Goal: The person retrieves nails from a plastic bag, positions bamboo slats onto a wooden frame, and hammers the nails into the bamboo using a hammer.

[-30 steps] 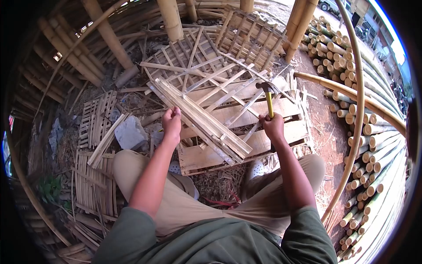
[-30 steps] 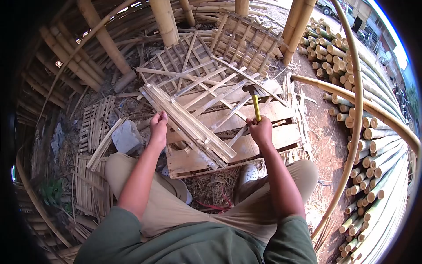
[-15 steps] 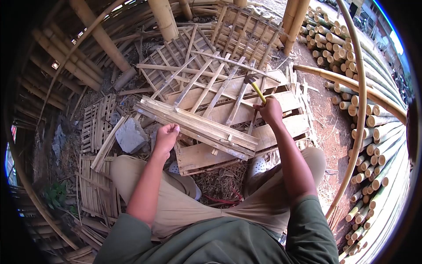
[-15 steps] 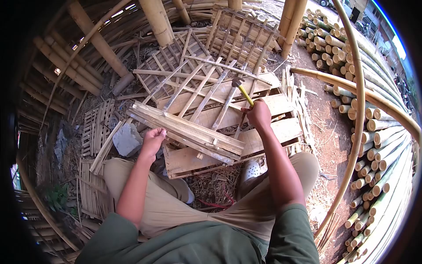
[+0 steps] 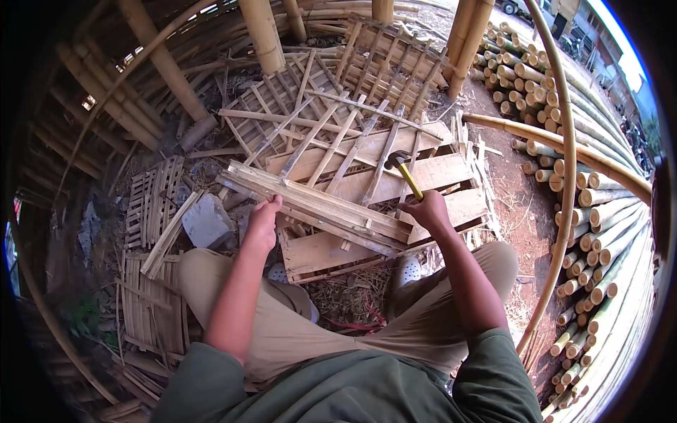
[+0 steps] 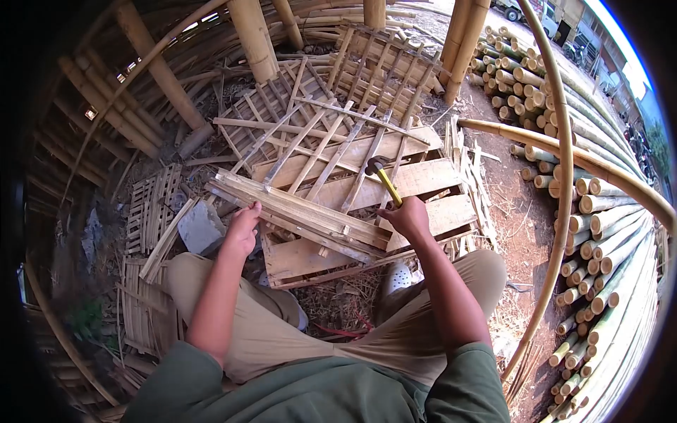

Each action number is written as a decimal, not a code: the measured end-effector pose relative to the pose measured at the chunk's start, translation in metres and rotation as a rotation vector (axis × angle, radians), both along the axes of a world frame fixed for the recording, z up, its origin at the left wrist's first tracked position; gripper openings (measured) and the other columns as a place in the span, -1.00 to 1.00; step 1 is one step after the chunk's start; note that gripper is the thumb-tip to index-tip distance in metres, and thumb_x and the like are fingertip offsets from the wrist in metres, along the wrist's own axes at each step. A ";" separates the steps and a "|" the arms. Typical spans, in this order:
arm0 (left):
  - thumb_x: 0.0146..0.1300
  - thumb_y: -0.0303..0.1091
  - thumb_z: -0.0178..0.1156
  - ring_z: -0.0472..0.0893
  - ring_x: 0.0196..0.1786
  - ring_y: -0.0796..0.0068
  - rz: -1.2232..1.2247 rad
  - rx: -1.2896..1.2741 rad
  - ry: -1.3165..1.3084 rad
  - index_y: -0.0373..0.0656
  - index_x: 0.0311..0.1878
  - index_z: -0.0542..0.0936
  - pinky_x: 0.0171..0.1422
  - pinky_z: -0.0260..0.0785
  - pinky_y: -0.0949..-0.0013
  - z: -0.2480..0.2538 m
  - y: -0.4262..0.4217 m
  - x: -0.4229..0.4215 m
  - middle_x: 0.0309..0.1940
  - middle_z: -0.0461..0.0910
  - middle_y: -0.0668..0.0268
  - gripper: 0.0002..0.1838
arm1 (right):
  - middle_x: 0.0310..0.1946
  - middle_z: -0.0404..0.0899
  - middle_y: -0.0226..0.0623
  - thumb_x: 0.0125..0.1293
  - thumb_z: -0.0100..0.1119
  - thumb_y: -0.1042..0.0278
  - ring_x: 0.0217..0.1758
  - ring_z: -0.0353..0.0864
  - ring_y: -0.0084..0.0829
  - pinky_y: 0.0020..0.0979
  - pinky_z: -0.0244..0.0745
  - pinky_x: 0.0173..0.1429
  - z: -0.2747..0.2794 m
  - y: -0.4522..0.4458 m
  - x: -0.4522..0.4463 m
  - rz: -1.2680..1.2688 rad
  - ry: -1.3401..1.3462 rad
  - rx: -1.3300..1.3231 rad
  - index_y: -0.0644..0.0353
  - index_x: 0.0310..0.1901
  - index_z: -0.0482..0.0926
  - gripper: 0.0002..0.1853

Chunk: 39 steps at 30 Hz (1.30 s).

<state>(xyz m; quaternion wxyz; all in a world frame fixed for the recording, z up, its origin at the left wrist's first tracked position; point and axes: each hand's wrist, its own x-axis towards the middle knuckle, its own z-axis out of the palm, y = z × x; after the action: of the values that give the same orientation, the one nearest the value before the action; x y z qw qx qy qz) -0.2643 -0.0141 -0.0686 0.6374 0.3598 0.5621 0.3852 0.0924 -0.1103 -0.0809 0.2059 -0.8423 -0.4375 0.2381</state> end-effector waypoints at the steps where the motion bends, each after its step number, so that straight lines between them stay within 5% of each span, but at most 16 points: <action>1: 0.32 -0.20 0.23 0.41 0.09 0.63 0.034 -0.058 -0.004 -0.08 0.05 0.61 0.24 0.09 0.36 -0.002 0.002 -0.002 -0.01 0.57 0.46 -0.71 | -0.55 0.65 -0.04 -0.01 0.55 0.02 -0.50 0.65 -0.15 -0.21 0.51 -0.31 -0.010 0.000 -0.001 0.043 0.045 0.075 0.33 -0.51 0.66 -0.55; 3: 0.30 -0.11 0.25 0.39 0.16 0.59 0.065 -0.113 -0.010 -0.03 0.11 0.58 0.24 0.04 0.28 -0.007 0.005 -0.006 0.07 0.54 0.46 -0.63 | -0.60 0.60 -0.15 -0.03 0.57 0.28 -0.52 0.61 -0.33 -0.25 0.48 -0.34 -0.013 0.002 -0.004 0.056 0.122 0.113 0.29 -0.55 0.57 -0.67; 6: 0.28 0.00 0.24 0.35 0.25 0.52 0.052 -0.096 -0.085 0.04 0.18 0.52 0.17 -0.02 0.23 -0.017 0.009 -0.013 0.15 0.49 0.47 -0.54 | -0.65 0.51 -0.25 0.00 0.53 0.38 -0.52 0.57 -0.43 -0.27 0.45 -0.38 -0.017 0.009 -0.008 -0.008 0.208 0.156 0.28 -0.60 0.43 -0.63; 7: 0.28 -0.01 0.23 0.36 0.26 0.51 0.062 -0.106 -0.117 0.05 0.16 0.51 0.12 0.00 0.26 -0.018 0.010 -0.015 0.14 0.50 0.46 -0.56 | -0.57 0.46 -0.45 0.11 0.35 0.59 -0.48 0.49 -0.57 -0.44 0.40 -0.43 -0.019 0.012 -0.009 -0.038 0.329 0.211 0.09 -0.61 0.26 -0.60; 10: 0.29 -0.04 0.23 0.38 0.26 0.51 0.085 -0.142 -0.171 0.06 0.11 0.50 0.08 0.04 0.29 -0.016 0.008 -0.019 0.13 0.51 0.44 -0.62 | -0.52 0.48 -0.43 0.14 0.29 0.65 -0.44 0.52 -0.57 -0.44 0.44 -0.39 0.002 0.019 -0.011 -0.136 0.567 0.312 0.09 -0.59 0.26 -0.62; 15: 0.30 -0.05 0.22 0.41 0.24 0.50 0.051 -0.168 -0.219 0.07 0.06 0.50 0.06 0.08 0.33 -0.005 -0.002 -0.016 0.12 0.51 0.41 -0.66 | -0.51 0.59 -0.34 0.13 0.15 0.70 -0.42 0.63 -0.53 -0.44 0.45 -0.42 -0.010 0.046 0.007 -0.102 0.498 0.360 0.21 -0.52 0.41 -0.81; 19: 0.31 -0.22 0.20 0.37 0.32 0.38 -0.009 -0.148 -0.216 0.05 0.04 0.50 0.19 0.15 0.24 0.005 -0.020 -0.014 0.14 0.49 0.38 -0.75 | -0.53 0.61 -0.21 0.08 0.27 0.65 -0.46 0.65 -0.38 -0.34 0.49 -0.38 -0.012 0.055 0.012 -0.074 0.371 0.312 0.28 -0.52 0.46 -0.84; 21: 0.31 -0.39 0.18 0.28 0.45 0.19 -0.017 -0.148 -0.210 0.04 0.00 0.52 0.34 0.15 0.10 0.025 -0.045 -0.002 0.13 0.49 0.36 -0.78 | -0.49 0.62 -0.01 0.02 0.41 0.54 -0.43 0.67 -0.14 -0.22 0.53 -0.30 -0.017 0.058 0.019 0.071 -0.006 0.240 0.32 -0.50 0.50 -0.80; 25: 0.32 -0.37 0.26 0.42 0.35 0.28 -0.083 0.034 -0.062 -0.09 -0.07 0.55 0.36 0.21 0.15 0.021 -0.070 0.024 0.14 0.52 0.29 -0.84 | -0.59 0.57 -0.04 0.03 0.51 0.36 -0.43 0.64 -0.03 -0.16 0.50 -0.29 -0.037 0.057 0.020 0.104 -0.131 0.355 0.33 -0.51 0.52 -0.70; 27: 0.28 -0.46 0.25 0.47 0.30 0.39 -0.264 0.597 0.132 -0.20 -0.19 0.58 0.37 0.23 0.19 0.020 -0.066 0.043 0.23 0.51 0.20 -0.92 | -0.56 0.59 -0.02 0.04 0.52 0.31 -0.42 0.64 -0.02 -0.16 0.50 -0.29 -0.030 0.055 0.019 0.083 -0.131 0.270 0.34 -0.50 0.53 -0.67; 28: 0.28 -0.46 0.25 0.47 0.30 0.39 -0.265 0.598 0.134 -0.20 -0.19 0.58 0.37 0.23 0.19 0.021 -0.063 0.054 0.23 0.51 0.20 -0.92 | -0.53 0.61 0.00 0.04 0.52 0.25 -0.42 0.65 -0.02 -0.15 0.50 -0.29 -0.023 0.055 0.019 0.064 -0.133 0.200 0.34 -0.50 0.54 -0.64; 30: 0.13 -0.56 0.31 0.54 0.25 0.19 -0.536 0.925 0.391 -0.23 -0.30 0.61 0.21 0.40 0.28 0.021 -0.057 0.071 0.22 0.53 0.05 -0.91 | -0.58 0.62 -0.08 0.05 0.54 0.15 -0.54 0.62 -0.15 -0.20 0.47 -0.39 -0.009 0.051 0.021 0.057 -0.096 0.189 0.33 -0.51 0.55 -0.59; 32: 0.09 -0.56 0.33 0.47 0.32 0.11 -0.570 0.998 0.468 -0.21 -0.31 0.61 0.29 0.35 0.20 0.001 -0.049 0.083 0.24 0.51 0.01 -0.90 | -0.65 0.58 -0.07 0.02 0.56 0.01 -0.55 0.65 -0.20 -0.22 0.50 -0.41 0.006 0.046 0.025 0.081 0.107 0.101 0.35 -0.54 0.58 -0.50; 33: 0.04 -0.55 0.35 0.40 0.39 0.03 -0.596 1.068 0.539 -0.20 -0.33 0.62 0.37 0.29 0.12 -0.009 -0.044 0.088 0.25 0.49 -0.03 -0.88 | -0.70 0.56 -0.19 -0.02 0.59 -0.02 -0.64 0.58 -0.39 -0.32 0.45 -0.49 0.014 0.042 0.026 0.086 0.065 0.127 0.32 -0.62 0.54 -0.47; 39: 0.03 -0.57 0.31 0.36 0.43 0.07 -0.618 1.039 0.625 -0.22 -0.36 0.61 0.49 0.12 0.06 -0.031 -0.042 0.097 0.25 0.49 -0.04 -0.90 | -0.69 0.52 -0.41 -0.04 0.61 0.15 -0.66 0.44 -0.56 -0.41 0.34 -0.53 -0.007 0.014 0.038 0.028 0.348 0.186 0.24 -0.66 0.52 -0.57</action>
<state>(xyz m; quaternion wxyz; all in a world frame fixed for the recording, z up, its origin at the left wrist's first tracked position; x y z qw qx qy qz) -0.1672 -0.0561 -0.0994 0.2700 0.8578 0.3333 0.2833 0.1305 -0.0968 -0.0876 0.3519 -0.7596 -0.4272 0.3417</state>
